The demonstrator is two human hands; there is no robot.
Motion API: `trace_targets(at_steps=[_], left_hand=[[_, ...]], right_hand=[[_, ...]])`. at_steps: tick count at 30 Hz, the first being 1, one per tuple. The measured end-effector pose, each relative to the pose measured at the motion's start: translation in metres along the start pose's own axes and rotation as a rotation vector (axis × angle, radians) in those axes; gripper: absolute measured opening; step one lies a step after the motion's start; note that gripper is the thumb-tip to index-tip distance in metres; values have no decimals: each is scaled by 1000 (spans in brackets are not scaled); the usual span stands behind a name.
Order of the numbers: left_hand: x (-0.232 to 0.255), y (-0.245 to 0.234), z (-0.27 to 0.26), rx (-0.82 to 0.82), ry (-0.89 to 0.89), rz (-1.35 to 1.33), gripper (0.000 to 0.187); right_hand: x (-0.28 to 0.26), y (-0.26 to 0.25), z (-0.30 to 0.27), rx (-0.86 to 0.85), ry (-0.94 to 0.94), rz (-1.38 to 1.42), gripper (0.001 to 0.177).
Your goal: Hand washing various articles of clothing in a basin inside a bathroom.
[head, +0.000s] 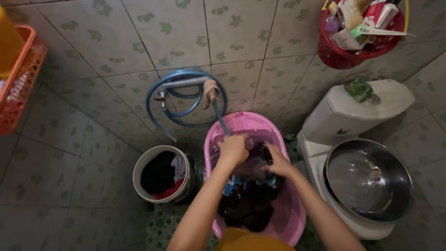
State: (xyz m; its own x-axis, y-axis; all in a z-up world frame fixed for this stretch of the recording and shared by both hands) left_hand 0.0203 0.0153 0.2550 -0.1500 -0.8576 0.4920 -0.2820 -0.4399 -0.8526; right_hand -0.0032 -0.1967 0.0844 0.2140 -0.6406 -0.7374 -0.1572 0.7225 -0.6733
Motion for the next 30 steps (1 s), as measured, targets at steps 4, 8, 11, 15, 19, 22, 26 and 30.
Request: trace_targets(at_steps=[4, 8, 11, 15, 19, 22, 26, 30], left_hand=[[25, -23, -17, 175, 158, 211, 39], [24, -26, -19, 100, 408, -80, 32], [23, -46, -28, 125, 541, -323, 29], [15, -56, -31, 166, 463, -533, 37], [-11, -24, -10, 193, 376, -967, 56], [-22, -22, -7, 251, 169, -618, 34], [-53, -34, 4, 368, 137, -561, 26], [-110, -113, 4, 606, 91, -1005, 24]], right_hand=[[-96, -36, 11, 104, -233, 164, 124], [-62, -16, 32, 36, -152, 474, 97], [-29, -17, 42, 142, -82, 453, 58], [-73, -73, 48, 475, -70, 491, 43], [-147, -97, 49, 433, -134, 462, 31], [-176, -113, 47, 428, -306, 210, 35], [-174, -124, 42, 343, -311, -79, 31], [-131, -131, 31, 283, -180, -203, 25]])
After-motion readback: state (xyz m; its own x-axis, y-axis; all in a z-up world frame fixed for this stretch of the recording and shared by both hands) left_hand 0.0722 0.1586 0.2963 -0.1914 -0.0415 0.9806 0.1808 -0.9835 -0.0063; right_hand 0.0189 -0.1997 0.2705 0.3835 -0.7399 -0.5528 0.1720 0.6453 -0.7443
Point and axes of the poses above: each hand's wrist, its own z-axis towards the middle knuckle, its own y-axis out of the palm, x = y × z, the point moved 6 cm from there along z, towards the middle knuckle, and after that the axes turned 6 degrees about z, right-handed, at the moved point
